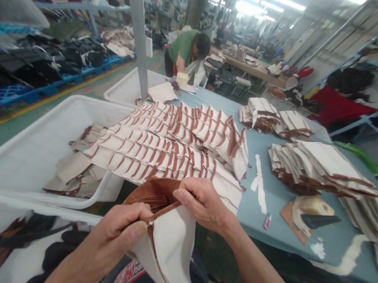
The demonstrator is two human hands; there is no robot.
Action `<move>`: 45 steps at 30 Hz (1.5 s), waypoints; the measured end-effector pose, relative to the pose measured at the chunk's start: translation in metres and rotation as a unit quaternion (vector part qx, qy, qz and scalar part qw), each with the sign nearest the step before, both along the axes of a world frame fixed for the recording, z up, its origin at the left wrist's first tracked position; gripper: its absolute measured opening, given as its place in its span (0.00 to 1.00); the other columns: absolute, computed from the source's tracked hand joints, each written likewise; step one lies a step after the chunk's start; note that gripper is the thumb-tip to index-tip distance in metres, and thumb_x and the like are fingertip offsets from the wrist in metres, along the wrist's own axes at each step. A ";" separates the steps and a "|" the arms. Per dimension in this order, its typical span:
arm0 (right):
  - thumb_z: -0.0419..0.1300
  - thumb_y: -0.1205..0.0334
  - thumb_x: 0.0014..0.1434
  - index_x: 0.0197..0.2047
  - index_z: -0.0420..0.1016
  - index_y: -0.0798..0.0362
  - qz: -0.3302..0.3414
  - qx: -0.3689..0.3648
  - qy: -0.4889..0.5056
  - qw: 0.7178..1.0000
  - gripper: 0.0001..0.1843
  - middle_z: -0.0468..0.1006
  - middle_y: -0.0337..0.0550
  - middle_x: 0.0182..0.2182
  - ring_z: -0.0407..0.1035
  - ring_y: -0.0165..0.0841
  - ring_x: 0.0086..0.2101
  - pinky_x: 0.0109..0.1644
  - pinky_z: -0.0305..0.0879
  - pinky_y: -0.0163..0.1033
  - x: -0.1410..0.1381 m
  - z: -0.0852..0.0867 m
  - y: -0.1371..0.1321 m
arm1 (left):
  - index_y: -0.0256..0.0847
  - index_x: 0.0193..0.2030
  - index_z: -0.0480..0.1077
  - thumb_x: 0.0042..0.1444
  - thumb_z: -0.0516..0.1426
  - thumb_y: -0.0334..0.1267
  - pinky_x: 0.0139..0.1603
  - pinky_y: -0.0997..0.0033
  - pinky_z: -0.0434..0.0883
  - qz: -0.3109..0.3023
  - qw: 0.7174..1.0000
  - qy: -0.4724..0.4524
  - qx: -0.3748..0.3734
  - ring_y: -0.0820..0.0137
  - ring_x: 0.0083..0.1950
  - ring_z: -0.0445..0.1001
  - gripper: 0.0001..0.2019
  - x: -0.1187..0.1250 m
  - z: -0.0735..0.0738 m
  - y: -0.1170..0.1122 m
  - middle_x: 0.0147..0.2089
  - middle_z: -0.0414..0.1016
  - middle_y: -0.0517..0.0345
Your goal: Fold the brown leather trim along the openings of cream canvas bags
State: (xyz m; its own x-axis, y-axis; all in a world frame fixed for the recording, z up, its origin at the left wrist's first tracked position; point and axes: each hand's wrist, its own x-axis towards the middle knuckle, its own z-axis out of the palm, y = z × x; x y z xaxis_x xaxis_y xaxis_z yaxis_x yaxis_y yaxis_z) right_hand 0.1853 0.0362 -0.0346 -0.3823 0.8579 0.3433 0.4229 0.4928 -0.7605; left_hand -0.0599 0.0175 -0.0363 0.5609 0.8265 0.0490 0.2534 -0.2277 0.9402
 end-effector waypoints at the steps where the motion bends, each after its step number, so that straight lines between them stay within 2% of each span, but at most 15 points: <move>1: 0.54 0.56 0.77 0.26 0.60 0.50 -0.002 -0.016 0.002 1.000 0.25 0.62 0.32 0.22 0.57 0.27 0.24 0.30 0.50 0.35 0.000 -0.002 0.002 | 0.43 0.29 0.69 0.70 0.54 0.43 0.28 0.78 0.64 -0.002 1.000 0.013 -0.014 0.73 0.28 0.67 0.17 0.000 -0.001 0.001 0.27 0.67 0.67; 6: 0.53 0.55 0.76 0.25 0.57 0.50 0.000 -0.048 0.010 0.999 0.25 0.59 0.32 0.22 0.55 0.27 0.24 0.31 0.49 0.36 0.000 -0.007 0.009 | 0.43 0.29 0.70 0.66 0.58 0.43 0.29 0.76 0.63 0.013 0.998 0.053 -0.041 0.72 0.28 0.66 0.14 -0.001 0.000 0.011 0.26 0.68 0.67; 10: 0.53 0.54 0.76 0.26 0.57 0.49 -0.004 -0.035 0.017 0.999 0.24 0.60 0.33 0.23 0.56 0.28 0.25 0.32 0.50 0.37 -0.002 -0.006 0.013 | 0.43 0.28 0.66 0.72 0.53 0.47 0.31 0.76 0.65 -0.043 0.997 0.039 -0.048 0.72 0.29 0.67 0.20 -0.002 0.000 0.023 0.27 0.67 0.65; 12: 0.53 0.52 0.76 0.26 0.58 0.49 -0.013 -0.036 0.020 0.999 0.25 0.61 0.33 0.23 0.57 0.29 0.26 0.33 0.51 0.37 -0.002 -0.009 0.016 | 0.44 0.27 0.63 0.74 0.52 0.48 0.30 0.76 0.64 -0.049 0.998 0.034 -0.034 0.72 0.28 0.66 0.22 -0.001 -0.001 0.027 0.26 0.65 0.66; 14: 0.55 0.50 0.74 0.26 0.58 0.49 -0.018 -0.070 0.035 0.997 0.25 0.62 0.34 0.23 0.57 0.29 0.27 0.34 0.51 0.38 -0.006 -0.016 0.018 | 0.44 0.26 0.62 0.74 0.53 0.48 0.28 0.77 0.64 -0.042 0.998 0.035 -0.012 0.73 0.27 0.65 0.23 0.001 -0.003 0.028 0.26 0.64 0.66; 17: 0.57 0.45 0.71 0.24 0.58 0.49 0.005 -0.184 0.099 0.978 0.27 0.60 0.33 0.22 0.56 0.28 0.26 0.33 0.52 0.36 -0.020 -0.034 0.019 | 0.44 0.26 0.61 0.76 0.51 0.52 0.29 0.75 0.65 -0.048 0.999 0.016 -0.005 0.72 0.26 0.65 0.25 0.006 -0.011 0.025 0.25 0.63 0.65; 20: 0.52 0.36 0.72 0.25 0.58 0.49 0.027 -0.268 0.156 0.950 0.31 0.61 0.33 0.22 0.56 0.28 0.25 0.29 0.53 0.34 -0.037 -0.055 0.015 | 0.43 0.25 0.61 0.77 0.50 0.55 0.30 0.72 0.64 -0.041 0.998 -0.027 -0.028 0.71 0.26 0.64 0.28 0.008 -0.022 0.022 0.25 0.61 0.64; 24: 0.49 0.31 0.72 0.25 0.58 0.49 -0.015 -0.288 0.172 0.942 0.34 0.58 0.33 0.22 0.53 0.27 0.24 0.27 0.50 0.35 -0.041 -0.071 0.012 | 0.43 0.30 0.70 0.76 0.51 0.54 0.33 0.72 0.66 -0.018 0.996 -0.005 -0.088 0.69 0.31 0.68 0.24 0.006 -0.029 0.021 0.29 0.69 0.62; 27: 0.51 0.33 0.72 0.26 0.55 0.49 -0.044 -0.289 0.166 0.942 0.33 0.55 0.31 0.21 0.50 0.26 0.23 0.27 0.47 0.35 -0.030 -0.073 0.012 | 0.43 0.31 0.72 0.71 0.57 0.53 0.28 0.74 0.63 -0.016 0.994 0.034 -0.102 0.71 0.29 0.65 0.20 0.002 -0.030 0.026 0.28 0.68 0.64; 29: 0.52 0.35 0.73 0.26 0.54 0.48 -0.057 -0.286 0.160 0.943 0.32 0.53 0.31 0.22 0.49 0.26 0.24 0.27 0.46 0.35 -0.024 -0.071 0.013 | 0.43 0.31 0.72 0.69 0.58 0.51 0.27 0.74 0.62 -0.004 0.995 0.055 -0.089 0.71 0.28 0.65 0.18 -0.001 -0.031 0.031 0.27 0.69 0.65; 33: 0.53 0.39 0.73 0.26 0.53 0.49 -0.077 -0.277 0.143 0.947 0.30 0.52 0.32 0.23 0.48 0.27 0.25 0.29 0.44 0.36 -0.020 -0.066 0.014 | 0.43 0.36 0.77 0.71 0.57 0.50 0.31 0.74 0.67 -0.010 0.993 0.100 -0.054 0.69 0.30 0.74 0.16 -0.008 -0.040 0.041 0.30 0.78 0.63; 37: 0.54 0.40 0.72 0.25 0.52 0.49 -0.093 -0.280 0.125 0.947 0.30 0.51 0.32 0.23 0.48 0.27 0.26 0.30 0.43 0.37 -0.020 -0.063 0.014 | 0.44 0.42 0.78 0.73 0.55 0.41 0.43 0.72 0.71 -0.033 0.991 0.103 0.083 0.67 0.39 0.82 0.11 -0.010 -0.048 0.045 0.38 0.84 0.61; 40: 0.53 0.37 0.72 0.26 0.55 0.49 -0.086 -0.306 0.122 0.940 0.30 0.53 0.32 0.23 0.50 0.27 0.26 0.30 0.45 0.36 -0.023 -0.067 0.015 | 0.44 0.38 0.74 0.75 0.53 0.39 0.38 0.73 0.69 -0.033 0.991 0.072 0.105 0.70 0.34 0.78 0.13 -0.007 -0.051 0.042 0.33 0.78 0.65; 43: 0.51 0.32 0.71 0.27 0.58 0.50 -0.062 -0.340 0.129 0.930 0.33 0.55 0.32 0.23 0.51 0.27 0.25 0.28 0.47 0.36 -0.029 -0.076 0.016 | 0.45 0.31 0.64 0.78 0.49 0.44 0.27 0.72 0.60 -0.008 0.999 0.037 0.022 0.72 0.25 0.64 0.20 0.000 -0.052 0.038 0.26 0.63 0.69; 45: 0.49 0.28 0.71 0.26 0.57 0.49 -0.057 -0.350 0.136 0.925 0.34 0.54 0.32 0.22 0.50 0.26 0.24 0.27 0.46 0.36 -0.031 -0.081 0.015 | 0.45 0.29 0.60 0.78 0.48 0.47 0.25 0.71 0.57 -0.005 1.000 0.026 -0.008 0.72 0.25 0.59 0.22 0.004 -0.053 0.036 0.25 0.58 0.69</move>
State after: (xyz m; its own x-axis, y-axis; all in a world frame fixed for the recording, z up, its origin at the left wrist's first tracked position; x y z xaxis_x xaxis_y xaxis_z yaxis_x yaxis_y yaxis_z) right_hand 0.1546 0.0517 -0.1157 -0.2576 0.9357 -0.2409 0.1882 -0.1959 -0.9624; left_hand -0.0557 0.0539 -0.0890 0.5713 0.8207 0.0064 0.2999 -0.2160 0.9292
